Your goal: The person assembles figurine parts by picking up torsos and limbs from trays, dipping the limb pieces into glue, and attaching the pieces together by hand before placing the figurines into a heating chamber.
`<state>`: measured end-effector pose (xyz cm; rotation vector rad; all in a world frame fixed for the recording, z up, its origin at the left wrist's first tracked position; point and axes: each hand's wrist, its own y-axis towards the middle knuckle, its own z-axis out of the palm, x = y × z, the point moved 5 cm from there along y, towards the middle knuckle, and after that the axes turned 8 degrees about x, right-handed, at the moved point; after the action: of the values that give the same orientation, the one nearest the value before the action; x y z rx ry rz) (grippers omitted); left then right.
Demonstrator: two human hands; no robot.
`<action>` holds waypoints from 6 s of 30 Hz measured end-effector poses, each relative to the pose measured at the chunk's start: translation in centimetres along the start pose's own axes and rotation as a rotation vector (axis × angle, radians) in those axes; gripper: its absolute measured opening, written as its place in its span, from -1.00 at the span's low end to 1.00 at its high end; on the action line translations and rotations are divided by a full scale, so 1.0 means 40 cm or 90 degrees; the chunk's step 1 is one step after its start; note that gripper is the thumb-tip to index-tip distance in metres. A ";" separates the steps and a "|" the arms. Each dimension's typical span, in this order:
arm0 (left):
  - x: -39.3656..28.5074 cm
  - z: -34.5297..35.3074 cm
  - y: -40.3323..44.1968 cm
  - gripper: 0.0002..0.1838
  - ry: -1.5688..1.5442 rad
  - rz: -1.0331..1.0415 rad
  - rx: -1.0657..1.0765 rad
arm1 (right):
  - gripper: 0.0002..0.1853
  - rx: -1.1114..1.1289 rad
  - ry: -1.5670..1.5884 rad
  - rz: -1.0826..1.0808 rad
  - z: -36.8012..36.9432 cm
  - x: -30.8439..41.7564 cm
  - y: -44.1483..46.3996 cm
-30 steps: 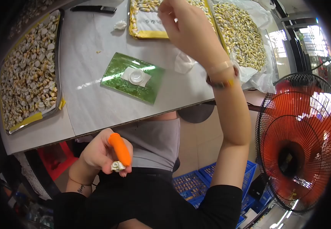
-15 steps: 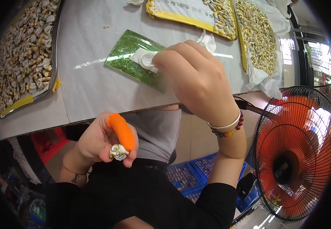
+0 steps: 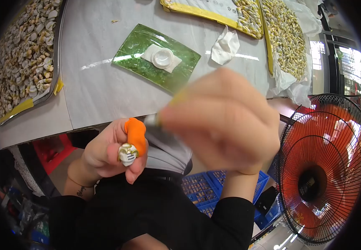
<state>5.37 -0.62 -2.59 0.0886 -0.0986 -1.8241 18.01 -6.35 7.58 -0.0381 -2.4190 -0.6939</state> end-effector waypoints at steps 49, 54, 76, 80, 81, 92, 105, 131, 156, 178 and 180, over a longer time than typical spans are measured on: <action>0.061 0.039 0.016 -0.82 -0.142 -0.143 -0.117 | -0.89 0.040 0.113 0.017 0.013 0.027 -0.060; 0.060 0.034 0.016 -0.82 -0.140 -0.139 -0.137 | -0.87 0.037 0.101 0.020 0.016 0.021 -0.059; -0.028 0.053 -0.025 -0.58 0.649 0.180 -0.144 | -0.79 -0.110 -0.432 0.386 -0.385 -0.387 -0.187; -0.033 0.061 -0.027 -0.60 0.674 0.189 -0.135 | -0.78 0.072 -0.445 0.481 -0.381 -0.482 -0.227; -0.035 0.062 -0.026 -0.60 0.681 0.187 -0.127 | -0.78 0.050 -0.443 0.475 -0.383 -0.484 -0.229; -0.051 0.050 -0.022 -0.49 0.396 0.139 -0.195 | -0.81 -0.033 -0.325 0.313 -0.311 -0.325 -0.126; -0.066 0.053 -0.034 -0.44 0.313 0.159 -0.244 | -0.83 0.169 -0.097 0.055 -0.004 -0.136 0.025; -0.088 0.047 -0.052 -0.48 0.395 0.255 -0.288 | -0.90 0.102 0.235 0.170 0.043 -0.126 -0.017; -0.068 0.066 -0.016 -0.62 0.817 0.266 -0.190 | -0.69 -0.114 0.325 0.069 0.057 0.010 -0.122; -0.074 0.141 -0.003 -0.66 1.124 0.258 -0.179 | -0.82 -0.065 0.346 0.086 0.047 0.031 -0.100; -0.080 0.117 0.002 -0.66 1.118 0.250 -0.154 | -0.82 -0.068 0.348 0.116 0.047 0.028 -0.107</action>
<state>5.73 2.57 2.08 1.3144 1.2211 -0.8473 15.26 -9.27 4.92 -0.0971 -1.8307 -0.6481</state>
